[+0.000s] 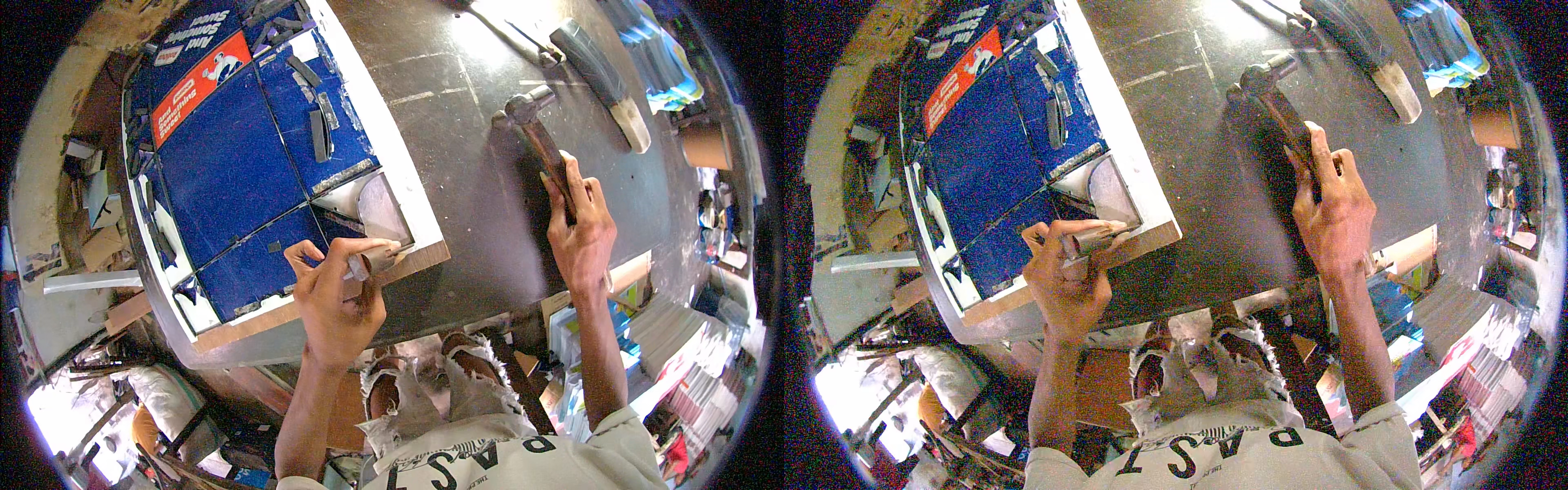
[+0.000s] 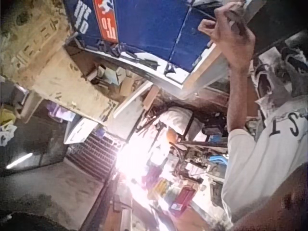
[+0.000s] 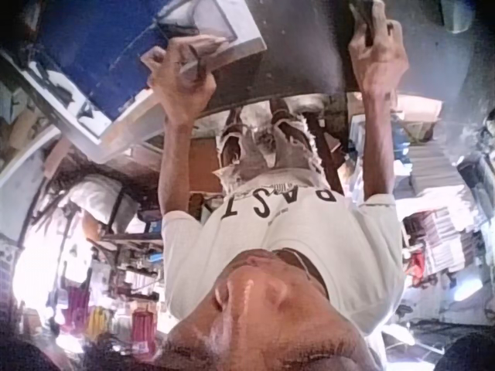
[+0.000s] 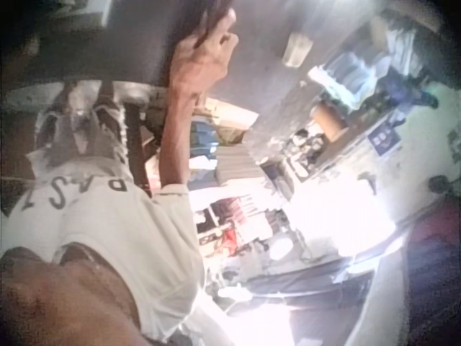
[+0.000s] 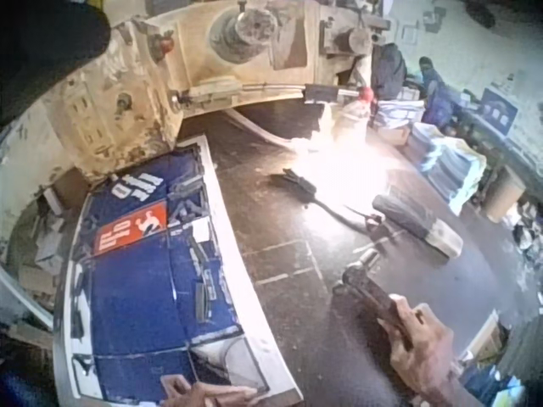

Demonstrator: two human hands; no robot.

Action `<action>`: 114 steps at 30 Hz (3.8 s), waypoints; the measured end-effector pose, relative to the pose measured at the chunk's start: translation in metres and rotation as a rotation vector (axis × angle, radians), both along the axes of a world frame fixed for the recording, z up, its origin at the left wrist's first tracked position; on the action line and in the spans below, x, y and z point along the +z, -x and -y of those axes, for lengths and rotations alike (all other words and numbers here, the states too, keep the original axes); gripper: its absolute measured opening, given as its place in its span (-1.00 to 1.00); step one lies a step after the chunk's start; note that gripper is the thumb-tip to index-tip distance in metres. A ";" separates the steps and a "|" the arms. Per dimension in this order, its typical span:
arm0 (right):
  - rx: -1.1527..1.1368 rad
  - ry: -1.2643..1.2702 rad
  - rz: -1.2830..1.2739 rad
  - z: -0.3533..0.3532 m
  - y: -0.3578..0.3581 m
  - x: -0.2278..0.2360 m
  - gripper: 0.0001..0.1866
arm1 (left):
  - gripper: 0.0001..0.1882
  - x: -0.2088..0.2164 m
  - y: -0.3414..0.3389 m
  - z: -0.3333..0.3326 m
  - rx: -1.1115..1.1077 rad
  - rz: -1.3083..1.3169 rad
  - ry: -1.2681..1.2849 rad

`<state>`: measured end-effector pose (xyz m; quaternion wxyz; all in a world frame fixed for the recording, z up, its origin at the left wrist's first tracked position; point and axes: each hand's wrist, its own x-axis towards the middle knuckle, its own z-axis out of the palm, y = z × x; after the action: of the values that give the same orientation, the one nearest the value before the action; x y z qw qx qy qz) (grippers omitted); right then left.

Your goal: The person assembles a die-cutting board by inserting metal cutting rules and rubber strips into the grooves, tapping them into place using a hammer and metal guide, and adjusting the pieces by hand and with pliers.

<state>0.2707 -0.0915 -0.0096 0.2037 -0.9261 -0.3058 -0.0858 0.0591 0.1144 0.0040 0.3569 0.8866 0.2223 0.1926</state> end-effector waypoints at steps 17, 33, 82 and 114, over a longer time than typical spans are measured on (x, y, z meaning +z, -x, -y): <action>0.774 0.192 -0.338 0.001 0.091 0.142 -0.47 | -0.66 0.014 0.000 -0.004 -0.166 -0.015 0.003; 0.730 0.100 -0.265 0.016 0.102 0.145 -0.46 | -0.66 0.012 -0.005 -0.007 -0.227 -0.060 -0.023; 0.196 -0.053 -0.764 0.034 0.135 0.095 -0.44 | -0.54 -0.004 0.042 -0.022 0.081 0.026 0.041; 0.716 0.097 -0.314 -0.019 0.131 0.145 -0.46 | -0.59 -0.006 0.044 -0.022 -0.103 0.062 -0.085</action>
<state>0.1395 -0.0720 0.1357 0.2210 -0.7713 -0.5783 0.1480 0.0149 0.1360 -0.0025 0.3349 0.9049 0.1566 0.2106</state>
